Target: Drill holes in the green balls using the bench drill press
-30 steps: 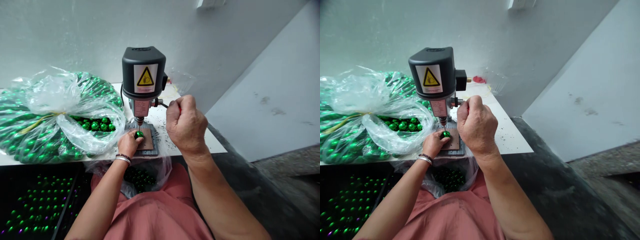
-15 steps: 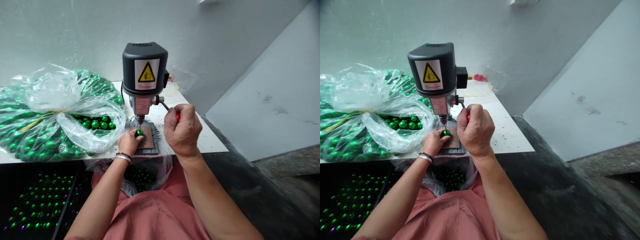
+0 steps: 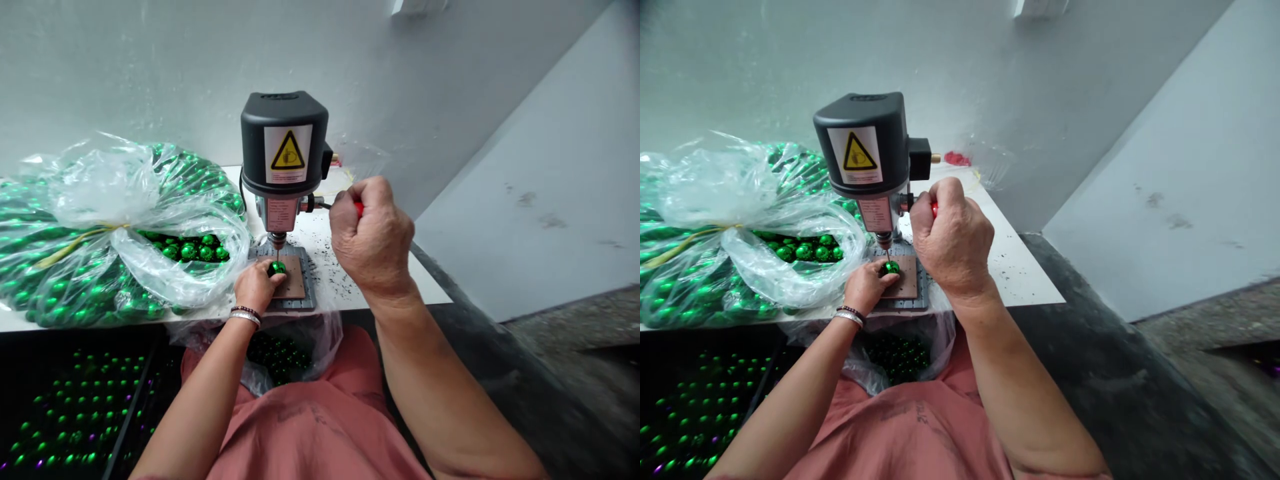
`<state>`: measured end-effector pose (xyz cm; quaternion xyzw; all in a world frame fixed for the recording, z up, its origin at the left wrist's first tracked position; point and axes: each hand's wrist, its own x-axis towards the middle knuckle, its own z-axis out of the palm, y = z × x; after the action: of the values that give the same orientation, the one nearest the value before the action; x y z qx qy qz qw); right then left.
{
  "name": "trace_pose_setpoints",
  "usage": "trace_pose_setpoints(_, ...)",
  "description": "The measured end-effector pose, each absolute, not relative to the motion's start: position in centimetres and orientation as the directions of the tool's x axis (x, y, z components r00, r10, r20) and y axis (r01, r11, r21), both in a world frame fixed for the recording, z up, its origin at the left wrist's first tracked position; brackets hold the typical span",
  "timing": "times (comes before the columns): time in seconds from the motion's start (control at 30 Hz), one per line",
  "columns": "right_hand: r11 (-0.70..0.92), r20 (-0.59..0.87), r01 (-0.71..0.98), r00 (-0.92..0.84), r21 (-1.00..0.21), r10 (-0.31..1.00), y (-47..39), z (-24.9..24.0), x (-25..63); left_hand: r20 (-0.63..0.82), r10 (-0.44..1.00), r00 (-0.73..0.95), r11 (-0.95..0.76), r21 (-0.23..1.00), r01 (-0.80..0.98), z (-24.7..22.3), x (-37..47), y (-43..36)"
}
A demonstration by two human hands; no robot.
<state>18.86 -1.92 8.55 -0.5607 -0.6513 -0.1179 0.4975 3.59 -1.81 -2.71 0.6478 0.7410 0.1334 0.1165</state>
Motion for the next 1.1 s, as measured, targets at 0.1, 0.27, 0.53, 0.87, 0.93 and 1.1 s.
trace_pose_setpoints(0.1, 0.357, 0.788, 0.843, 0.119, -0.401, 0.604, -1.9, 8.4, 18.9, -0.004, 0.991, -0.132, 0.125, 0.353, 0.927, -2.6, 3.5, -1.8)
trace_pose_setpoints(0.27, 0.376, 0.858, 0.883, 0.055, -0.281, 0.511, -2.1, 6.7, 19.1, -0.007, 0.991, -0.135, 0.129, 0.359, 0.924, -2.5, 3.4, -1.8)
trace_pose_setpoints(0.53, 0.364, 0.886, 0.9, 0.049, -0.24, 0.462, -2.3, 5.4, 19.1, -0.003, 0.99, -0.14, 0.132, 0.345, 0.929, -2.8, 3.5, -1.8)
trace_pose_setpoints(0.87, 0.424, 0.843, 0.832, 0.093, -0.358, 0.529, -1.2, 8.2, 19.1, 0.044, 0.989, -0.141, 0.105, 0.46, 0.882, -3.8, 2.9, -1.6)
trace_pose_setpoints(0.93, 0.449, 0.866, 0.824, 0.097, -0.347, 0.491, -0.8, 8.3, 19.2, 0.045, 0.991, -0.124, 0.085, 0.504, 0.86, -3.8, 2.7, -1.6)
trace_pose_setpoints(1.1, 0.485, 0.889, 0.818, 0.069, -0.31, 0.453, -0.4, 8.2, 19.4, -0.044, 0.995, -0.087, 0.091, 0.745, 0.661, -3.3, 1.0, -2.6)
